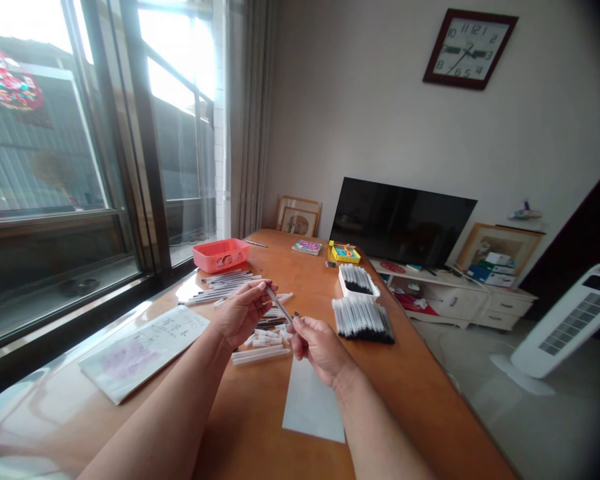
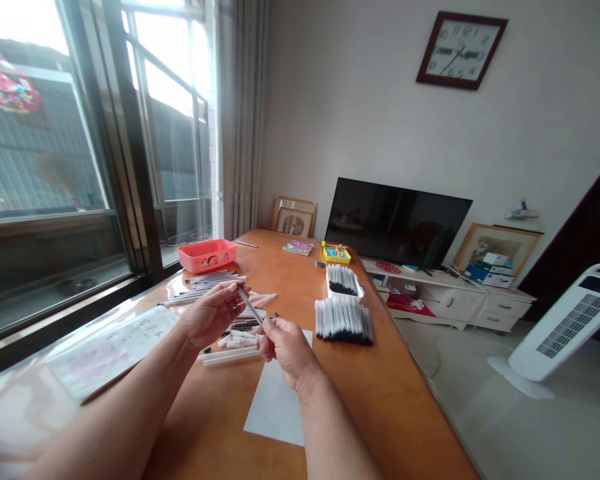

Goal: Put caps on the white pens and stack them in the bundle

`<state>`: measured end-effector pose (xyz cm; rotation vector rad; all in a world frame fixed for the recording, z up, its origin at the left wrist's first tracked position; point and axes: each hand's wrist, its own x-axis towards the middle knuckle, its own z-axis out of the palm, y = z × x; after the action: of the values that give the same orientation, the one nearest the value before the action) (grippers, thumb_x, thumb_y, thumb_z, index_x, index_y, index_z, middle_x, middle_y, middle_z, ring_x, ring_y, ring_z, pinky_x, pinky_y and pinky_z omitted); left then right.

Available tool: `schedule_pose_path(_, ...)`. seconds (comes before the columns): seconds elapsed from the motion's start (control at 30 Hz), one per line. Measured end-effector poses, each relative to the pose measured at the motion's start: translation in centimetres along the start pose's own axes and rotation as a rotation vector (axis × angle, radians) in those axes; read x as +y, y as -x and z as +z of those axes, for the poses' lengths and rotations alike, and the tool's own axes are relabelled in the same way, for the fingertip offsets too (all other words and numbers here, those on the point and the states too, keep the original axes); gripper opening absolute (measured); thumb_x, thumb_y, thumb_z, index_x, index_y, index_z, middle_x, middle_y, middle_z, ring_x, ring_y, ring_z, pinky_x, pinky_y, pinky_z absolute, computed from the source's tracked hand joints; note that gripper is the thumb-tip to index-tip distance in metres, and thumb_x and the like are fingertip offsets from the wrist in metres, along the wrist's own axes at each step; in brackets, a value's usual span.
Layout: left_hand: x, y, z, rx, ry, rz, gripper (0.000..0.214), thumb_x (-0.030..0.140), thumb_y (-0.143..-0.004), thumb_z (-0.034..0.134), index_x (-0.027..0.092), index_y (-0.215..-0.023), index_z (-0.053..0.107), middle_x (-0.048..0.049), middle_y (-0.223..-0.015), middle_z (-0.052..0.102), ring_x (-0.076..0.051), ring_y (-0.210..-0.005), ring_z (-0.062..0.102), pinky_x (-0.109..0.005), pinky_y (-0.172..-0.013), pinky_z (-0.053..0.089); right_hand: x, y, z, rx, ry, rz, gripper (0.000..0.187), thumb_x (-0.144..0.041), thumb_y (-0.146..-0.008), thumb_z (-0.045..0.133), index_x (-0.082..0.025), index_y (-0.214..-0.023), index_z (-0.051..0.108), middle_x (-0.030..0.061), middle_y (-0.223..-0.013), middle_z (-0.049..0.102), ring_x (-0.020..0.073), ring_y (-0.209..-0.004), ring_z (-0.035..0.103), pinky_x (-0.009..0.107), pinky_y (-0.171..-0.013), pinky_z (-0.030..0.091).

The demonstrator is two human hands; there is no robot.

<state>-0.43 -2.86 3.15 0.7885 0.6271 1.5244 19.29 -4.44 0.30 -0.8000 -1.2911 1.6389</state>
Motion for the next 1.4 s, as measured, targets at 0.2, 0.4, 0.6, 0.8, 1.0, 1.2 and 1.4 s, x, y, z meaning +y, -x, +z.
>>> schedule_pose_path(0.2,0.0,0.2,0.1,-0.055,0.014,0.001,0.019,0.021,-0.083,0.077,0.017,-0.101,0.072,-0.0082,-0.102,0.077,-0.016,-0.090,0.072,-0.027,-0.081,0.055,-0.1,0.1,0.0,-0.041,-0.086,0.034,0.049,-0.066,-0.083,0.069,-0.017,-0.078,0.065,-0.0024,-0.050,0.053,0.0105,-0.047,0.042,0.026,-0.053,0.029)
schedule_pose_path(0.4,-0.3,-0.1,0.3,0.059,-0.018,0.030,0.021,0.023,-0.080,0.081,0.016,-0.097,0.072,-0.0056,-0.092,0.076,-0.012,-0.079,0.070,-0.023,-0.074,0.054,-0.2,0.1,0.3,0.059,0.011,-0.019,0.045,-0.060,-0.076,0.078,-0.017,-0.085,0.066,-0.0004,-0.063,0.062,0.0114,-0.056,0.049,0.026,-0.057,0.035)
schedule_pose_path(0.6,0.1,0.3,0.4,-0.029,0.019,-0.001,0.019,0.021,-0.081,0.080,0.017,-0.099,0.071,-0.0063,-0.099,0.077,-0.014,-0.086,0.071,-0.025,-0.078,0.054,-0.3,0.2,0.1,-0.082,-0.016,0.003,0.044,-0.061,-0.086,0.068,-0.017,-0.080,0.066,-0.0040,-0.049,0.051,0.0097,-0.047,0.039,0.026,-0.053,0.028)
schedule_pose_path(0.8,0.0,0.3,0.5,0.014,0.004,0.003,0.019,0.023,-0.079,0.081,0.017,-0.092,0.070,-0.0055,-0.090,0.076,-0.015,-0.082,0.070,-0.026,-0.076,0.053,-0.4,0.5,0.4,-0.140,0.033,0.077,0.047,-0.063,-0.082,0.071,-0.017,-0.088,0.073,0.0048,-0.070,0.068,0.0137,-0.061,0.056,0.027,-0.060,0.039)
schedule_pose_path(1.0,-0.7,0.4,1.0,-0.010,-0.110,-0.014,0.023,0.029,-0.078,0.083,0.017,-0.094,0.071,-0.0080,-0.094,0.076,-0.018,-0.088,0.071,-0.027,-0.078,0.051,-0.8,0.4,0.5,-0.022,0.178,-0.051,0.039,-0.056,-0.078,0.077,-0.019,-0.089,0.079,0.0022,-0.076,0.066,0.0128,-0.065,0.050,0.026,-0.060,0.035)
schedule_pose_path(1.2,-1.6,0.5,0.9,0.013,-0.450,0.052,0.029,0.036,-0.076,0.083,0.018,-0.097,0.075,-0.0092,-0.091,0.076,-0.020,-0.082,0.069,-0.028,-0.071,0.050,-1.2,-0.1,-0.5,0.120,0.074,-0.094,0.036,-0.051,-0.073,0.081,-0.017,-0.080,0.074,-0.0013,-0.066,0.058,0.0100,-0.058,0.039,0.025,-0.054,0.030)
schedule_pose_path(1.4,-4.2,-0.4,-0.5,-0.182,-0.735,0.226,0.012,0.013,-0.066,0.081,0.024,-0.069,0.076,-0.0063,-0.072,0.071,-0.022,-0.070,0.061,-0.030,-0.067,0.047,-0.6,-0.8,-1.6,0.285,0.060,-0.070,0.036,-0.050,-0.074,0.079,-0.016,-0.085,0.071,-0.0024,-0.064,0.056,0.0081,-0.052,0.036,0.024,-0.047,0.025)
